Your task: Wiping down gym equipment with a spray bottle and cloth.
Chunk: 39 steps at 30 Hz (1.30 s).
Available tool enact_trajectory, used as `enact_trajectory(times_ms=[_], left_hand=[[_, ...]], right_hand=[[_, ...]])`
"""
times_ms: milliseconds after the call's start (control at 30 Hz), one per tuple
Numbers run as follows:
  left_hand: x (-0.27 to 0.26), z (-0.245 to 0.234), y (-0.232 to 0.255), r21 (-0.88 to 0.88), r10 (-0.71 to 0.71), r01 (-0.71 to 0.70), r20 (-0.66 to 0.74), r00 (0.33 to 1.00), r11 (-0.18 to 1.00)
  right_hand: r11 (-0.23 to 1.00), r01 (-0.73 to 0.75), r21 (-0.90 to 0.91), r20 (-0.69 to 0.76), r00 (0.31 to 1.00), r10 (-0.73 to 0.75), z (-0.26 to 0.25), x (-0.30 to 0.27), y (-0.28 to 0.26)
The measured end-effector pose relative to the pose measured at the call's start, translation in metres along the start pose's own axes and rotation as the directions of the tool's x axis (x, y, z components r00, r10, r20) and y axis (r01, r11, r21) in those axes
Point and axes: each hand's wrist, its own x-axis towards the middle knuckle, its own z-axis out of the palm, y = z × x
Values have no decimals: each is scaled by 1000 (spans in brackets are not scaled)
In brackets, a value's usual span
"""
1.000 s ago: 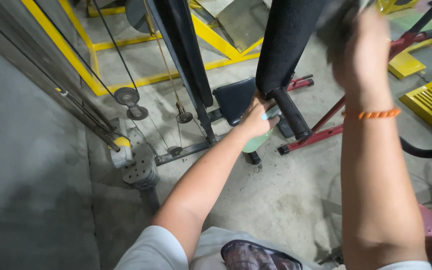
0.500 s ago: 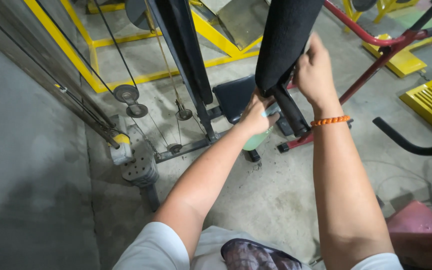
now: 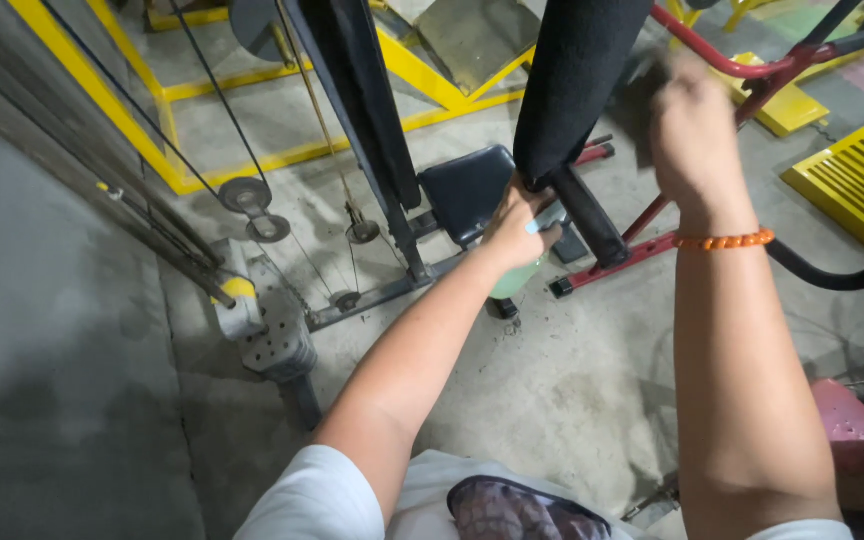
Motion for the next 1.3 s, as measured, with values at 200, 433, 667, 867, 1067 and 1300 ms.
enact_trajectory(times_ms=[200,433,667,867,1067,1300], left_hand=[[1,8,-11,-31,221,-228,-145,964,973],[4,3,-9,25,231,-230,-66,971,973],[-17,-34,10,-139,169,-178,-78,983,974],[-9,-35,5,-68,196,-198,-37,980,978],[-16,-39,11,-86,243,-256,-138,960,963],[-15,-30,10,-137,274,-308,-222,936,941]], right_hand=[[715,609,-344,-171,708,-686,33,7,-29],[782,554,-286,-141,783,-606,65,-8,0],[607,-72,-792,-148,986,-76,90,-37,6],[971,202,-125,-227,947,-226,50,-28,8],[754,560,344,-579,758,-299,36,18,-15],[849,463,256,-537,798,-273,56,59,1]])
